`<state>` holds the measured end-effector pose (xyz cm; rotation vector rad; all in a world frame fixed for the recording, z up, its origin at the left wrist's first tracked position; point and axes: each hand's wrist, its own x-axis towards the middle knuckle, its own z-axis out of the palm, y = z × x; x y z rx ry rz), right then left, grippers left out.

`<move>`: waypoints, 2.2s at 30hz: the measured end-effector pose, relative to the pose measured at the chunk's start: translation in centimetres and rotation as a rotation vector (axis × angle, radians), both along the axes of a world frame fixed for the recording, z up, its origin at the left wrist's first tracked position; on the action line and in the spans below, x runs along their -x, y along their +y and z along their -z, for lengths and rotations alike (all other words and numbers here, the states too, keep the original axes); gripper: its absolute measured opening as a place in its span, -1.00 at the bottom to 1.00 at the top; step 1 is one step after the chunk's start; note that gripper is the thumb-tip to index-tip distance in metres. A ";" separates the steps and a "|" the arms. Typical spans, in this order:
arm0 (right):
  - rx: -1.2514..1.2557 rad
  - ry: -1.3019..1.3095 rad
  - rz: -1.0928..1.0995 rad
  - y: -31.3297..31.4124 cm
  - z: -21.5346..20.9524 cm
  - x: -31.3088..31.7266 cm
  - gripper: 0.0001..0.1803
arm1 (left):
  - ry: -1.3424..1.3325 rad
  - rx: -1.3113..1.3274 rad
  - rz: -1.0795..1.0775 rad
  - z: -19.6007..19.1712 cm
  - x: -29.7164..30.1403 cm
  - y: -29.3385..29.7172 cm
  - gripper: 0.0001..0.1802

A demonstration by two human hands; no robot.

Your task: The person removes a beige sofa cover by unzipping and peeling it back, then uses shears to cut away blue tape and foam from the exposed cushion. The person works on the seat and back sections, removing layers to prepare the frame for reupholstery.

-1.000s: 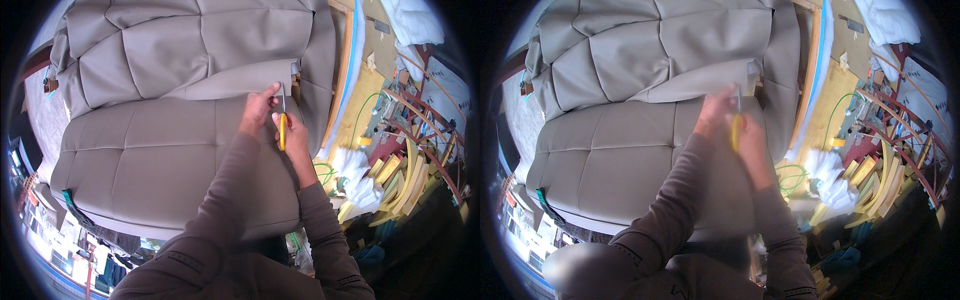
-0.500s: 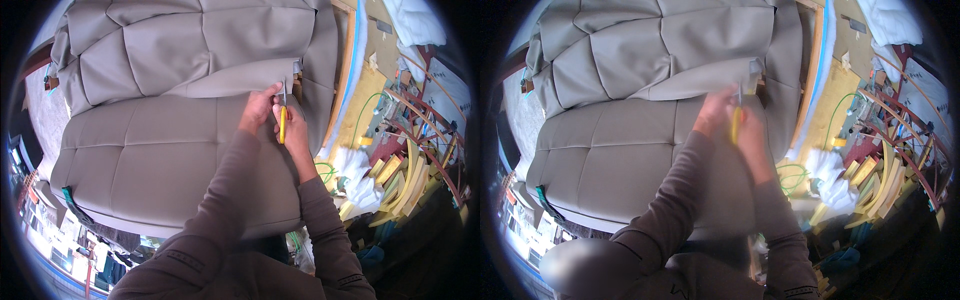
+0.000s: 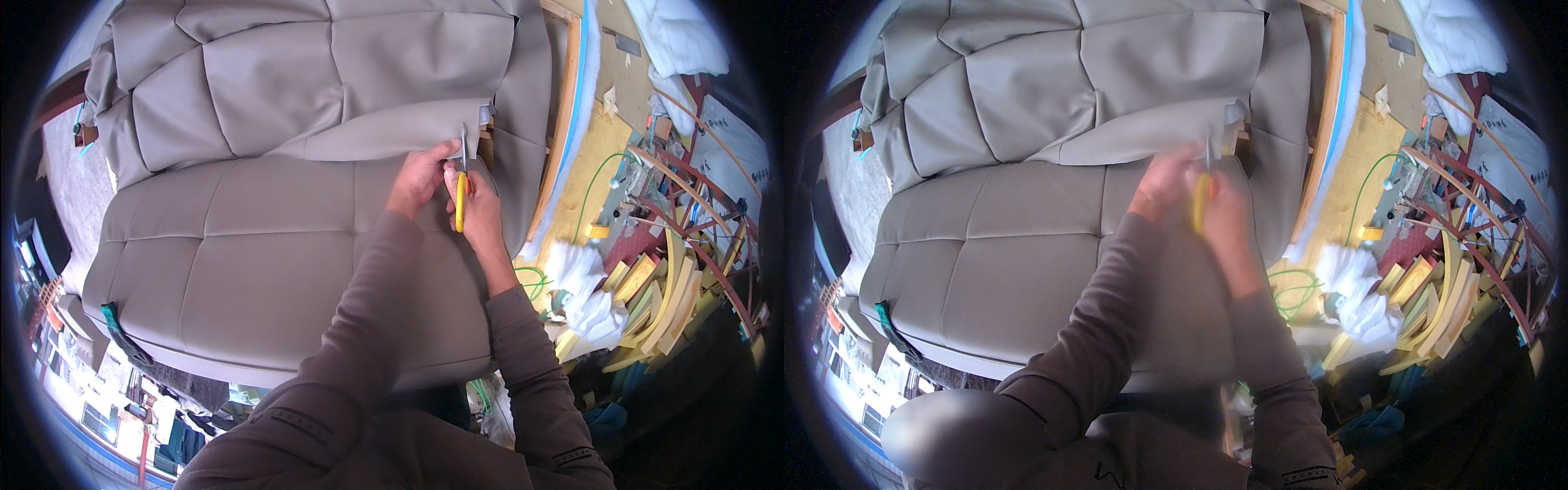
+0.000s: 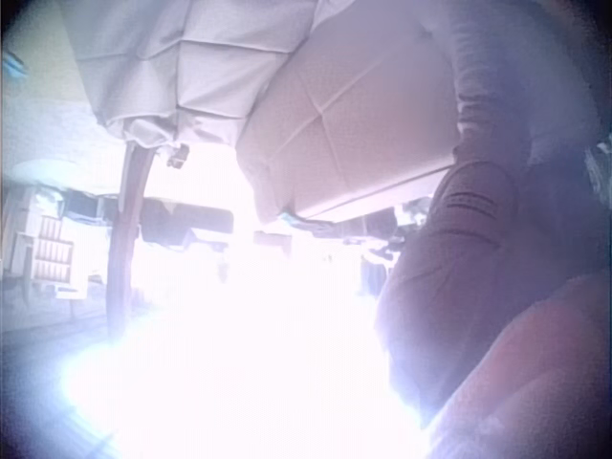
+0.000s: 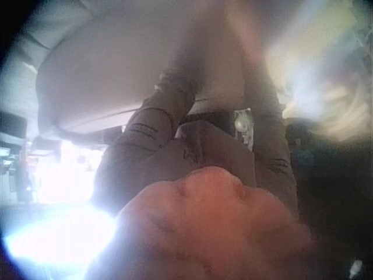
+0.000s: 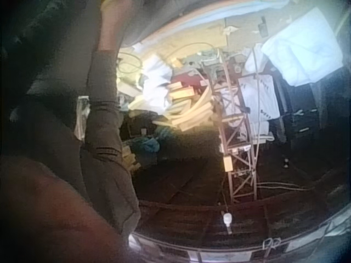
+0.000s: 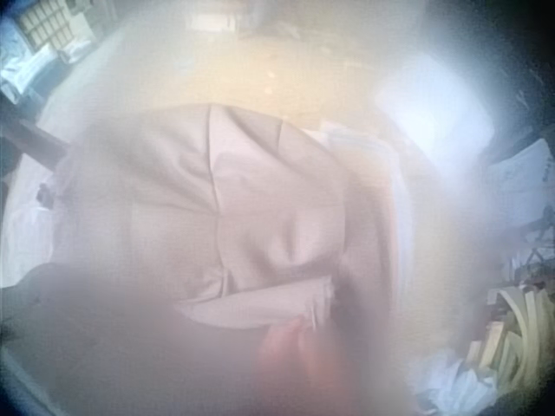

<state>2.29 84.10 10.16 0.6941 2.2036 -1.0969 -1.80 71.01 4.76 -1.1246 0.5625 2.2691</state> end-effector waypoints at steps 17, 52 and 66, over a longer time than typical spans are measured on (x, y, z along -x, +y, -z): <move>0.023 0.017 0.023 0.0 0.4 -0.1 -0.47 | 0.030 -0.004 0.144 1.0 -0.7 -0.6 -0.72; 0.105 0.018 0.043 0.0 1.0 -0.2 -0.44 | 0.133 -0.004 0.189 3.6 -1.7 -0.8 -0.70; 0.104 -0.120 -0.142 3.1 -3.2 0.1 -0.48 | 0.096 0.052 0.257 2.7 -1.4 -1.6 -0.70</move>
